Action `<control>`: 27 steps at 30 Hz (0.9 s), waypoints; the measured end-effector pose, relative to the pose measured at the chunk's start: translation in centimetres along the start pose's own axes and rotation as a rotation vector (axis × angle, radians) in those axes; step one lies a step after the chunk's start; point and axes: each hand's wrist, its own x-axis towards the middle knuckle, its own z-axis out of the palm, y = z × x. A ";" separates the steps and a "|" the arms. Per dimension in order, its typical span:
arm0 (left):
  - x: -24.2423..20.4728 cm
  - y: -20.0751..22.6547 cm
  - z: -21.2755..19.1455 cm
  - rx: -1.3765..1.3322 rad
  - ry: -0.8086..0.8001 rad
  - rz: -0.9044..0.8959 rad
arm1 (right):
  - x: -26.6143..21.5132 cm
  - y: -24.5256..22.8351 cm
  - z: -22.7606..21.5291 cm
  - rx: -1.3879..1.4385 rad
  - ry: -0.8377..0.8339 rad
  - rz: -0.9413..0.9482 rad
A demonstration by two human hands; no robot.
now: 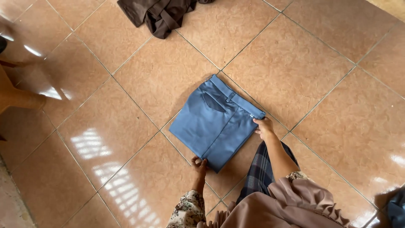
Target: Folding blue fabric pants into a neat rectangular shape on the floor.
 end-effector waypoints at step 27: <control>-9.5 23.6 18.9 0.858 0.155 1.137 | -3.1 -0.8 -8.0 -1.293 0.422 -0.982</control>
